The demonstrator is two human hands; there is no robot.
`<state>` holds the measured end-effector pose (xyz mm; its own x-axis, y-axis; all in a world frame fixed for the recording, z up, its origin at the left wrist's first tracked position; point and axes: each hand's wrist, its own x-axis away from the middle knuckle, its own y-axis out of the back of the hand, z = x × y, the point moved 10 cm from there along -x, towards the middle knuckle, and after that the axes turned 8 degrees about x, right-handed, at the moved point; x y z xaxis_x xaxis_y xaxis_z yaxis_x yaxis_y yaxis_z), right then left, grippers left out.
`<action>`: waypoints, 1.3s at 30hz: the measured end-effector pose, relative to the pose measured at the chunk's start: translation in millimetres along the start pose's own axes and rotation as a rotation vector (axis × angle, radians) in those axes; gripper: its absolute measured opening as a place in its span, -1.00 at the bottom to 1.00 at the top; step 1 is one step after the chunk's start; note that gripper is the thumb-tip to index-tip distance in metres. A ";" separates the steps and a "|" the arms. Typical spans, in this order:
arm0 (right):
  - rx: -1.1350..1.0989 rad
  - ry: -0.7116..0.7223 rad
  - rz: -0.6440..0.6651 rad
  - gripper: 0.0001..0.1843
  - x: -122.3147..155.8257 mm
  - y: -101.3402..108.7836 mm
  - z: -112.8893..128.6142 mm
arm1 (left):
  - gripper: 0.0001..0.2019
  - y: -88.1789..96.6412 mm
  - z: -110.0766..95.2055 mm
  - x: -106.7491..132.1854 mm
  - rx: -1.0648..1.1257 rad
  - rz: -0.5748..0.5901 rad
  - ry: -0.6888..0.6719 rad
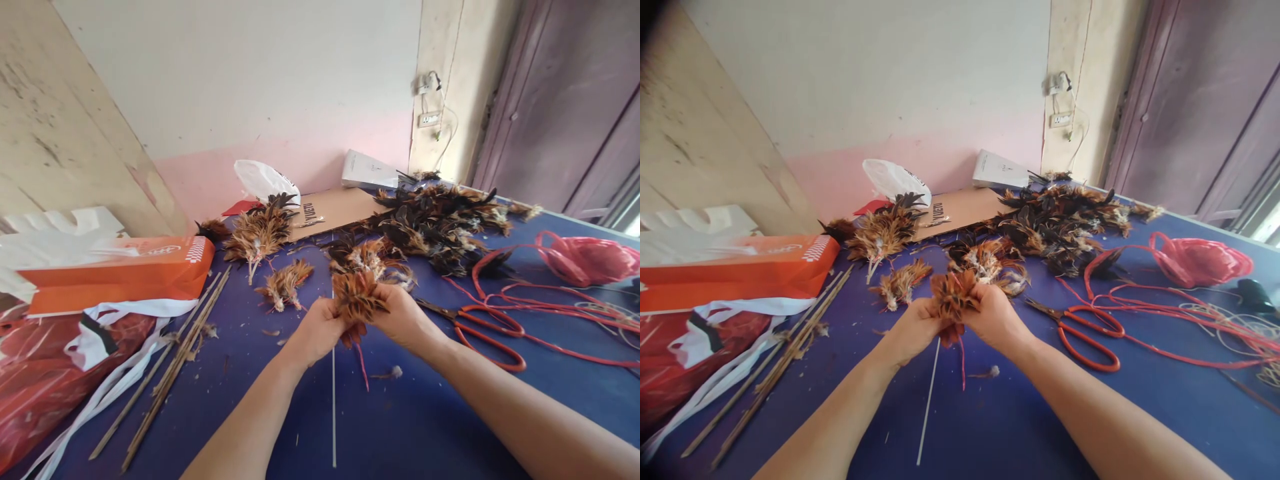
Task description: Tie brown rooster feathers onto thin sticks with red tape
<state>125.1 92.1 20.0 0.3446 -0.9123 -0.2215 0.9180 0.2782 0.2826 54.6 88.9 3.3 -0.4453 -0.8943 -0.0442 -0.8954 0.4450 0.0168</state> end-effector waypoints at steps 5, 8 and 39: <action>0.012 -0.028 -0.176 -0.84 -0.9 13.6 -8.3 | -0.73 5.4 3.3 -2.7 -0.052 -0.115 -0.044; 0.005 -0.054 -0.258 -0.83 -0.2 20.6 -13.4 | -0.74 8.6 -2.8 -2.0 -0.144 -0.206 -0.143; 0.278 -0.131 0.163 -0.73 0.2 2.8 -21.1 | -0.74 21.6 -13.3 -0.6 0.012 -0.119 -0.099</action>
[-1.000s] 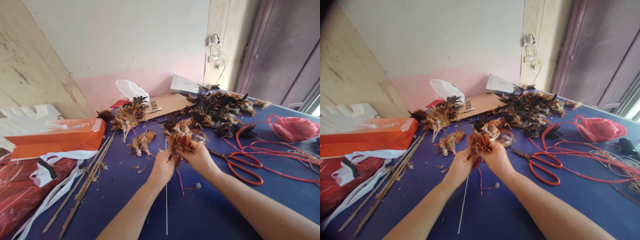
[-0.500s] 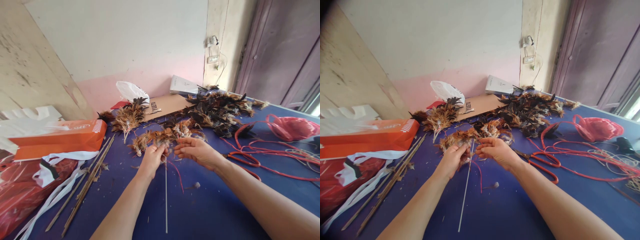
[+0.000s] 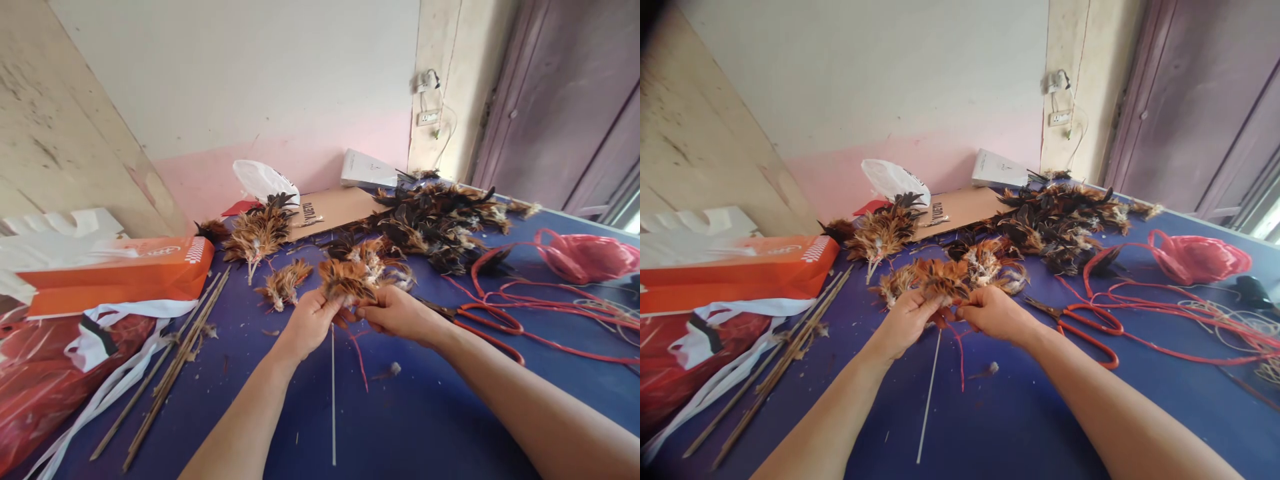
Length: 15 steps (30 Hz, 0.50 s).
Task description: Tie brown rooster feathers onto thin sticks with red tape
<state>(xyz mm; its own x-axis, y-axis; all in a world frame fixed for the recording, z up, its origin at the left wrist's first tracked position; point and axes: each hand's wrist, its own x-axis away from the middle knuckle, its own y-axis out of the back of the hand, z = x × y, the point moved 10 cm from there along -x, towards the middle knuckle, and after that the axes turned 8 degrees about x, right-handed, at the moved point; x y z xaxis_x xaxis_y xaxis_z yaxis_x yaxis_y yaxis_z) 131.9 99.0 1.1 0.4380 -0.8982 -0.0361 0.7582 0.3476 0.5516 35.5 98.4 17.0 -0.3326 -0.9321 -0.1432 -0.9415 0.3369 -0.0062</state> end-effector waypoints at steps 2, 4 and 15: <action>0.038 0.002 -0.017 -0.71 -1.1 1.9 -1.7 | -0.72 0.5 4.7 -2.2 -0.008 -0.005 0.022; 0.056 -0.001 -0.033 -0.73 -2.2 3.1 -3.7 | -0.70 3.1 10.1 -3.7 -0.015 -0.025 0.046; 0.179 0.086 -0.169 -0.69 -1.6 12.7 8.4 | -0.62 -0.5 16.6 -1.0 -0.360 0.053 0.041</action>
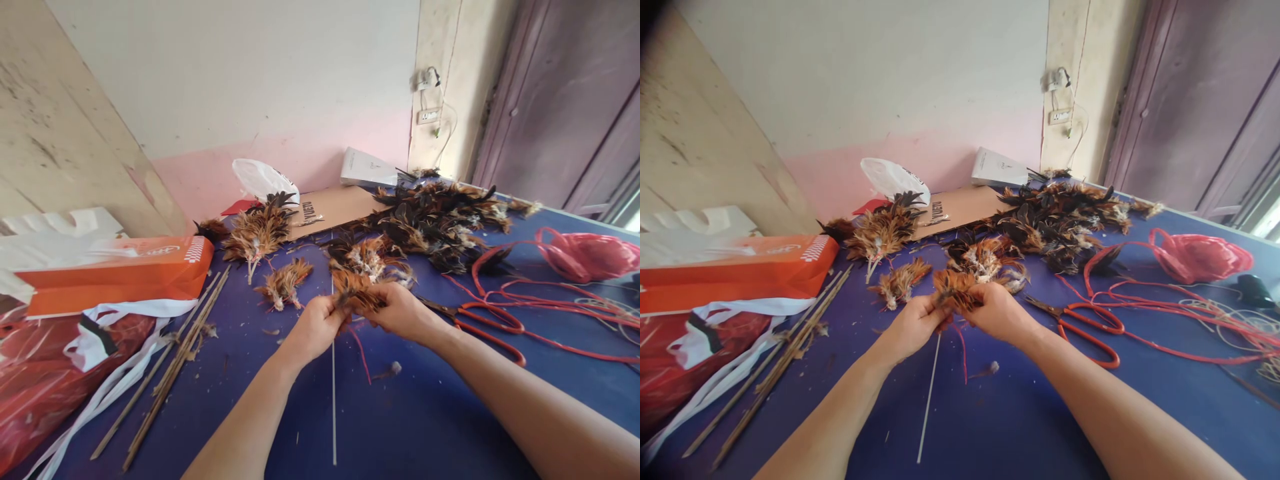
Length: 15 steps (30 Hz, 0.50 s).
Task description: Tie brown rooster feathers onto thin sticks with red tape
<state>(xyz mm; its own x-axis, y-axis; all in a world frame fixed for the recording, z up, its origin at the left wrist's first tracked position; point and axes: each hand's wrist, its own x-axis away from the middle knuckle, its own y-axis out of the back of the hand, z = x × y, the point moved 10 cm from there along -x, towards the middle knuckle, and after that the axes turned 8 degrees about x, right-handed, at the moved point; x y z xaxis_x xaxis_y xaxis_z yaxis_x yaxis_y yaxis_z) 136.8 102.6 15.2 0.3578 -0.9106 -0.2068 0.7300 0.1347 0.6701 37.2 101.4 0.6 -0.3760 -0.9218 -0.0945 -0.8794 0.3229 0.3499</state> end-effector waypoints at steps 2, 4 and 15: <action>0.029 0.031 -0.036 -0.68 -0.5 3.0 1.7 | -0.63 -5.0 -5.9 1.3 -0.060 0.057 -0.038; 0.038 0.044 -0.060 -0.68 -1.4 5.0 0.4 | -0.64 -6.2 -8.5 1.4 -0.066 0.076 -0.064; 0.365 0.386 -0.155 -0.83 22.6 7.1 58.0 | -0.71 7.5 1.7 -3.5 -0.218 -0.012 -0.084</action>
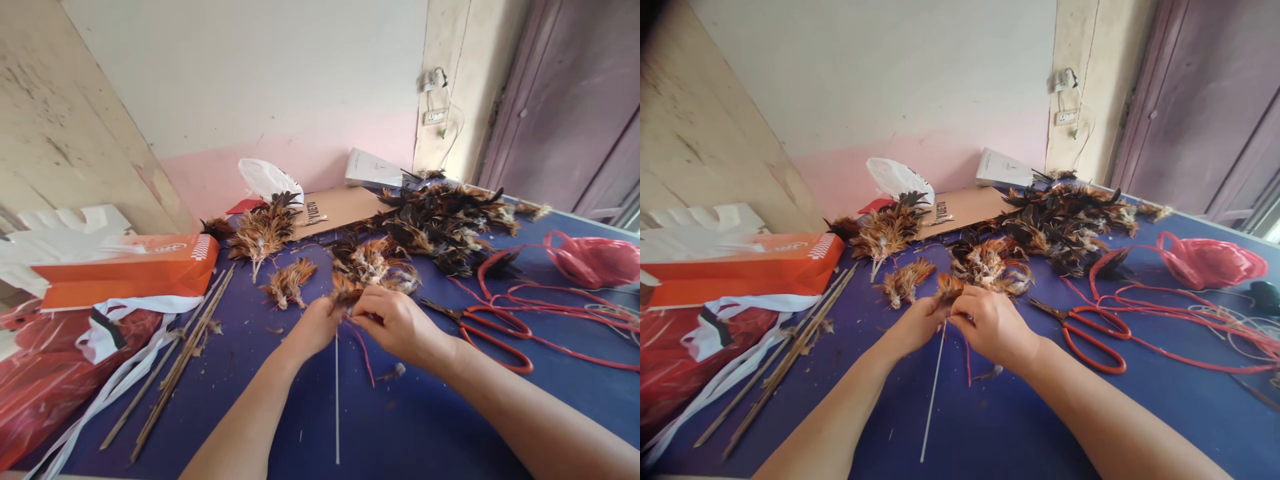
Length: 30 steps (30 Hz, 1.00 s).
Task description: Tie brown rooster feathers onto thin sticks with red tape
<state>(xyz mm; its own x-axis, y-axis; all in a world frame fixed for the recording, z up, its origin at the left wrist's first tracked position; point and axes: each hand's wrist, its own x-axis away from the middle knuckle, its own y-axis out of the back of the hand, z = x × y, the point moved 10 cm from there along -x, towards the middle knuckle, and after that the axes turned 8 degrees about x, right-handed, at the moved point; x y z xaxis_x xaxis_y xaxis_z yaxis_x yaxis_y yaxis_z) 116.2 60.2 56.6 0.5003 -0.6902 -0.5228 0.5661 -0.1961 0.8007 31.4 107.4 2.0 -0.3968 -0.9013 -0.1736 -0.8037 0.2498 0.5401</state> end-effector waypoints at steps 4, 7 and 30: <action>0.197 0.173 0.060 -0.76 1.2 3.4 19.0 | -0.75 -31.1 -21.2 8.4 -0.113 0.145 -0.112; 0.130 0.146 0.088 -0.79 -1.4 5.8 2.4 | -0.76 -52.6 -32.8 16.7 -0.160 0.253 -0.170; -0.194 -0.157 -0.035 -0.83 -0.4 -11.2 -23.9 | -0.73 -1.8 5.0 -1.4 0.099 -0.200 0.022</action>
<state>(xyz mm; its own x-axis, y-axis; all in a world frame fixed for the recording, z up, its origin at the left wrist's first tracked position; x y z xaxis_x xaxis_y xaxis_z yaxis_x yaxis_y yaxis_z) 125.4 79.3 40.8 0.3788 -0.7883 -0.4849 0.7039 -0.0947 0.7039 31.2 110.0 -2.9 -0.2165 -0.9435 -0.2507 -0.9054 0.0980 0.4131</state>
